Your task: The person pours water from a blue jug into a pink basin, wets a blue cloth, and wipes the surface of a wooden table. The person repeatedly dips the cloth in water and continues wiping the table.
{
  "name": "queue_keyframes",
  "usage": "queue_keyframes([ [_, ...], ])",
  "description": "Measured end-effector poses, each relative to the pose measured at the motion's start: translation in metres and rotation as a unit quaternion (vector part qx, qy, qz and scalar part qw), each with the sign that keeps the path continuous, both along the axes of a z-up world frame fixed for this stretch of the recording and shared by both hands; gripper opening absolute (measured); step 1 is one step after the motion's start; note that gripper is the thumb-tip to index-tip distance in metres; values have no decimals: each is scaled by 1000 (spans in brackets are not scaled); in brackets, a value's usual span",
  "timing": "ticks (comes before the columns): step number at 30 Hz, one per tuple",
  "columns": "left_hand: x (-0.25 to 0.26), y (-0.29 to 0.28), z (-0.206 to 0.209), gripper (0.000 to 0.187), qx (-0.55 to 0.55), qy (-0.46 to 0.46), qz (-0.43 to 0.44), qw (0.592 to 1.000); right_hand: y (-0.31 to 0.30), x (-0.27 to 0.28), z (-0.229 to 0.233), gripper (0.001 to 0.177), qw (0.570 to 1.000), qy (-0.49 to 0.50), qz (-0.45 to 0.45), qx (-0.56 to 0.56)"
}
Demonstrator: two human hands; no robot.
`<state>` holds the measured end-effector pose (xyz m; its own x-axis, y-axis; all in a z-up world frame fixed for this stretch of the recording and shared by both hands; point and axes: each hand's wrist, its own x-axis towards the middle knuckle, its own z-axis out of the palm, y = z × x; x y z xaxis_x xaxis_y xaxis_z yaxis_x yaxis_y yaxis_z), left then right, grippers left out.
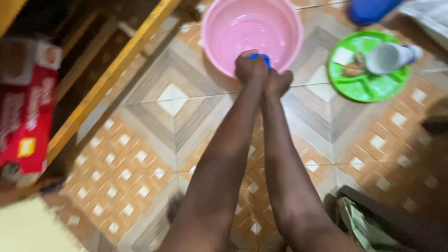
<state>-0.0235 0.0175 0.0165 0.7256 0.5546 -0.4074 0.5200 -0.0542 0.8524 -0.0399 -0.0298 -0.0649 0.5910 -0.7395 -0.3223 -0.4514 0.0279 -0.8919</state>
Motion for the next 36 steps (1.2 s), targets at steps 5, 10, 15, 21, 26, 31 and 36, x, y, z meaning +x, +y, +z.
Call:
queue_keyframes([
  [5,12,24,-7,29,44,3,-52,998,31,-4,18,36,999,-17,12,24],
  [10,-5,64,-12,30,54,-42,-66,995,58,-16,10,38,996,-67,16,52],
  [15,-18,95,-5,32,89,-14,-82,993,91,-40,28,32,997,-25,28,68],
  [21,-35,117,-17,31,70,20,-62,995,117,-60,28,44,997,10,41,66],
  [26,-45,139,-32,30,63,18,-41,997,134,-66,18,49,996,-19,61,59],
  [31,-48,158,-40,30,68,3,-15,998,151,-63,10,37,995,-23,87,35],
  [36,-48,181,-43,29,36,16,15,999,168,-61,8,30,992,-30,118,47],
])
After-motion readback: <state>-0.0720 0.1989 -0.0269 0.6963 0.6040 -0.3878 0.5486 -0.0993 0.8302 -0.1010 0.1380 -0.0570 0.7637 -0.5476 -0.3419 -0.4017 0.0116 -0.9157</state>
